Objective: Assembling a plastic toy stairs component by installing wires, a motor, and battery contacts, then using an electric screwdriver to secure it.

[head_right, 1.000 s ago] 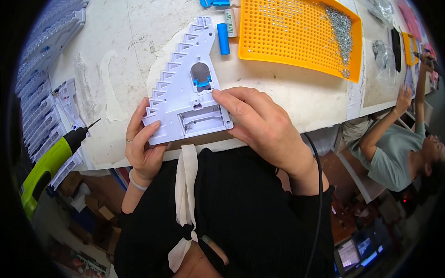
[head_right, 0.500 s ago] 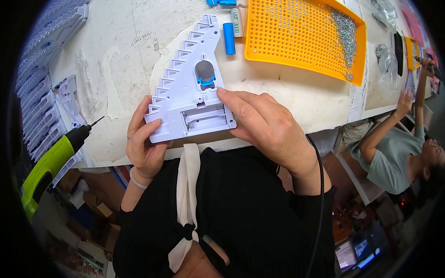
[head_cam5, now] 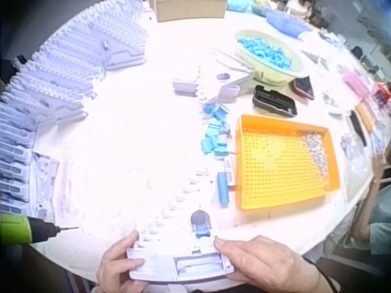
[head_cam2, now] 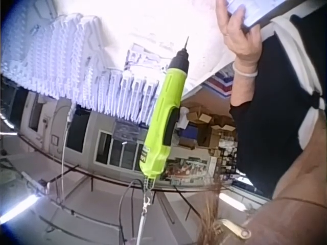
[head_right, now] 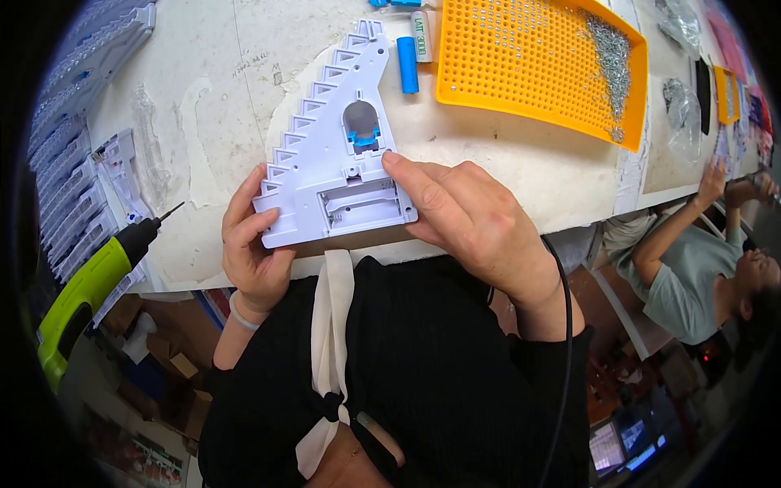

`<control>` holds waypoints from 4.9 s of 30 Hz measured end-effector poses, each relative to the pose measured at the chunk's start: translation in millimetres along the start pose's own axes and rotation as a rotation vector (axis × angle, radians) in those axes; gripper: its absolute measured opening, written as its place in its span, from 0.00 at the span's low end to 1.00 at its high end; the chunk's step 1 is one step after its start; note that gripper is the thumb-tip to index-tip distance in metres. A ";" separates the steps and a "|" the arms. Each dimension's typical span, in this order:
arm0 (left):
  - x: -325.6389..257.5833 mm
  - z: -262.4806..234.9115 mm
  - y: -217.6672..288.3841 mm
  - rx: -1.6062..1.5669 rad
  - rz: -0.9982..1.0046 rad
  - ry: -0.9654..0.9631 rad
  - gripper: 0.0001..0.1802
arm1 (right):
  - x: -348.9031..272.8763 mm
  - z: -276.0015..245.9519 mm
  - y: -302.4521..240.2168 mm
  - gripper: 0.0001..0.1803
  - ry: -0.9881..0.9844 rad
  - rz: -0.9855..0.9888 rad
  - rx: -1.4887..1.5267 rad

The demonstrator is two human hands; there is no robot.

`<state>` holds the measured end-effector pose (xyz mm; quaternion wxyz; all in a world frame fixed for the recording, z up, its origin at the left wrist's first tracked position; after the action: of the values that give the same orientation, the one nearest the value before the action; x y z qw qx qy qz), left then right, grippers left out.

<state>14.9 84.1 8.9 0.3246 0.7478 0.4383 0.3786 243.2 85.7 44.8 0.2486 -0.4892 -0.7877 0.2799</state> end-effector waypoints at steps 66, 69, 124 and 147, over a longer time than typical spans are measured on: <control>4.3 1.3 -5.7 -0.186 0.051 0.051 0.23 | -5.8 10.4 8.0 0.36 0.034 -0.021 -0.229; 3.6 0.9 -7.7 -0.201 0.019 0.058 0.22 | -0.5 5.6 -0.5 0.34 -0.040 0.031 -0.168; -6.7 12.6 21.4 0.195 0.110 -0.135 0.39 | -37.9 25.2 0.1 0.33 0.183 -0.119 -0.075; -12.9 11.8 24.8 0.212 0.104 -0.073 0.35 | -35.6 24.0 1.1 0.34 0.159 -0.123 0.006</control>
<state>30.9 60.6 19.7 0.2396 0.8128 0.4245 0.3190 242.0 49.0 22.6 0.3287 -0.4599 -0.7931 0.2269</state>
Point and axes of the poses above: each hand's wrist, its own x-axis towards the middle knuckle, its own z-axis out of the palm, y = z × x, the point moved 7 cm from there along x, towards the middle knuckle, and after that the axes turned 1 degree about -z, right-handed, at the moved point
